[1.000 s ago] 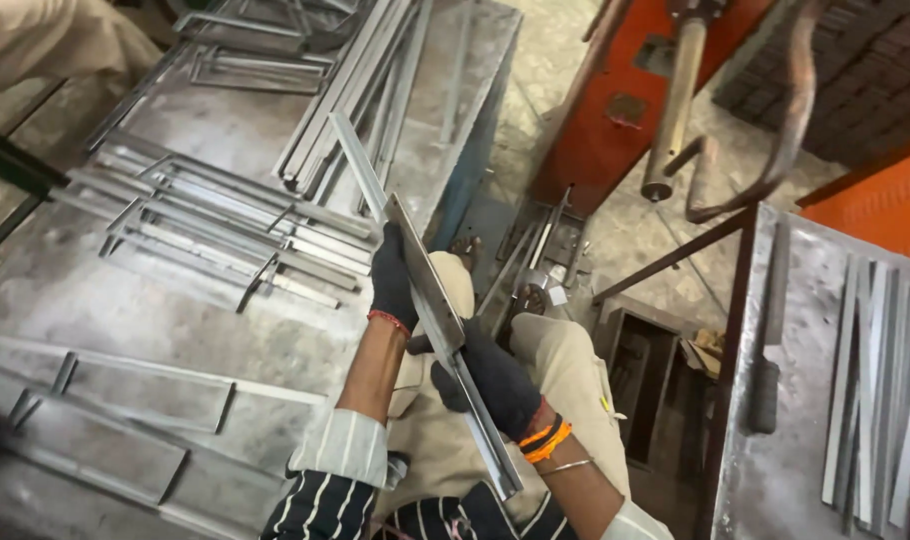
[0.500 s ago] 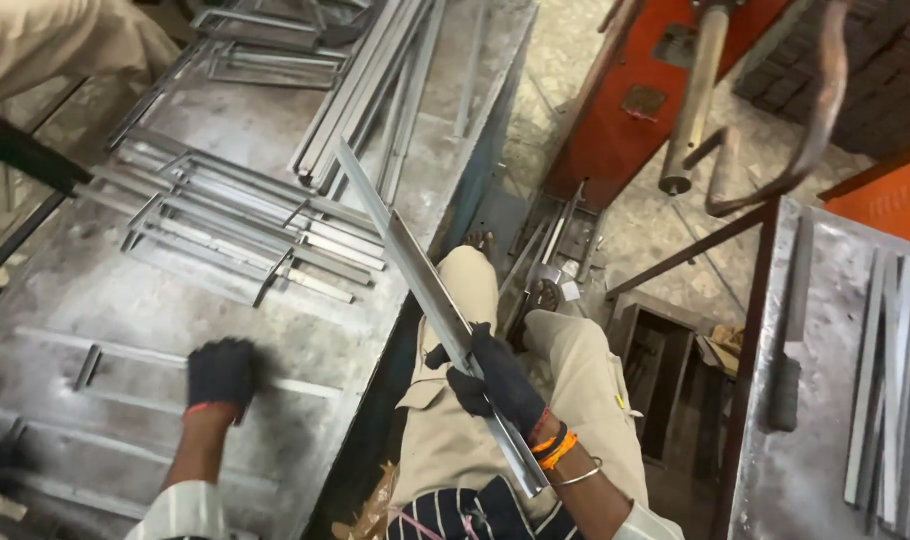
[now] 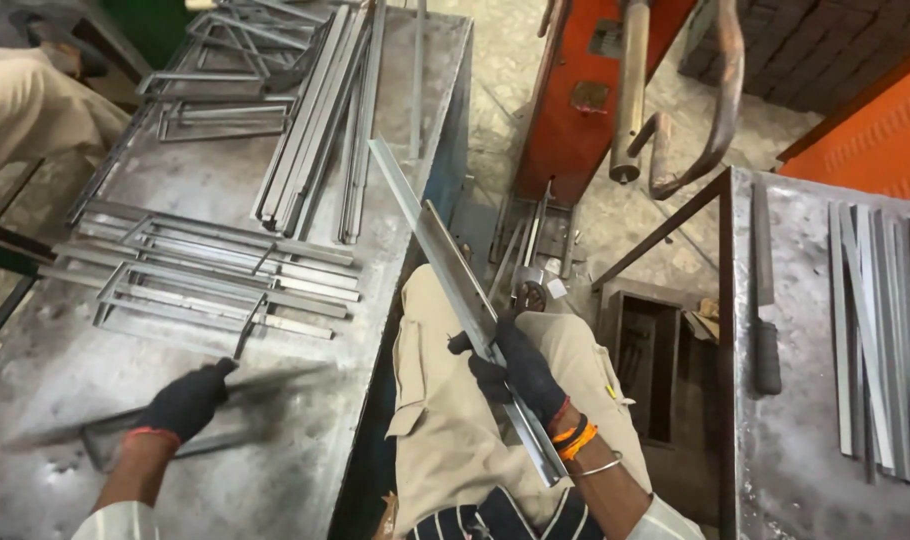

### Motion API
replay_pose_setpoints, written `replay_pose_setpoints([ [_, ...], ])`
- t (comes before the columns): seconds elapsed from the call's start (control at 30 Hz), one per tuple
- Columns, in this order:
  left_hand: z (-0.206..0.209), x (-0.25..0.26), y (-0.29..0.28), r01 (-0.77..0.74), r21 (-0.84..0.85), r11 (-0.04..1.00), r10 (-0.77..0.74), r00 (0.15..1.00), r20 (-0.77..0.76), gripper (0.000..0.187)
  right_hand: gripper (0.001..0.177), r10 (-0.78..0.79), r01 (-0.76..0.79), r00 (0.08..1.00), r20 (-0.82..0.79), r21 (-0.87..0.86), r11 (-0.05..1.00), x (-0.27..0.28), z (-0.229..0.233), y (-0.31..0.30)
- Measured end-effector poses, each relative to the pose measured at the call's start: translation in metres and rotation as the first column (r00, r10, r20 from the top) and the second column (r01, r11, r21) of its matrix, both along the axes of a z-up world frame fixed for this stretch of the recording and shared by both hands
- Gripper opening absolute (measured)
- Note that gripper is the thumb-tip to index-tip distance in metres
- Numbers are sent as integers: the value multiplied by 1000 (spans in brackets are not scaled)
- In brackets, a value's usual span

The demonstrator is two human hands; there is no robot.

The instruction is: The person places metal bars and rectangular frames into a bench-mounted power saw and cuts them, with sparks visible during cutting. They then move the cut pieces and finished frames onto the work tables, stacking the frames with other completed pieces.

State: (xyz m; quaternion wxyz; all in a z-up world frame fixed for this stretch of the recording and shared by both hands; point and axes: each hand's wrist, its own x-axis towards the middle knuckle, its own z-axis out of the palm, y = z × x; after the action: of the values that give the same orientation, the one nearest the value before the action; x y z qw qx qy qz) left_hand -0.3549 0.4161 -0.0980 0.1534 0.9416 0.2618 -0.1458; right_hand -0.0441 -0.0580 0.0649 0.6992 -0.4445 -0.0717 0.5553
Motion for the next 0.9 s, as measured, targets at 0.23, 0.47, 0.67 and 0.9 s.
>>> replay_pose_setpoints([
  [0.23, 195, 133, -42, -216, -22, 976, 200, 859, 471, 18, 81, -12, 16, 999, -48, 88, 996, 4, -16, -2],
  [0.47, 213, 280, -61, 258, -754, 604, 687, 309, 657, 17, 85, -34, 33, 999, 23, 26, 999, -16, 4, -4],
  [0.67, 214, 358, -139, 202, -887, 416, 830, 314, 461, 53, 82, -38, 24, 983, 180, 80, 997, -27, 19, -24],
  [0.9, 191, 389, -177, 102, -823, 559, 779, 276, 563, 41, 48, -367, 382, 642, 673, 135, 914, -16, -98, -51],
])
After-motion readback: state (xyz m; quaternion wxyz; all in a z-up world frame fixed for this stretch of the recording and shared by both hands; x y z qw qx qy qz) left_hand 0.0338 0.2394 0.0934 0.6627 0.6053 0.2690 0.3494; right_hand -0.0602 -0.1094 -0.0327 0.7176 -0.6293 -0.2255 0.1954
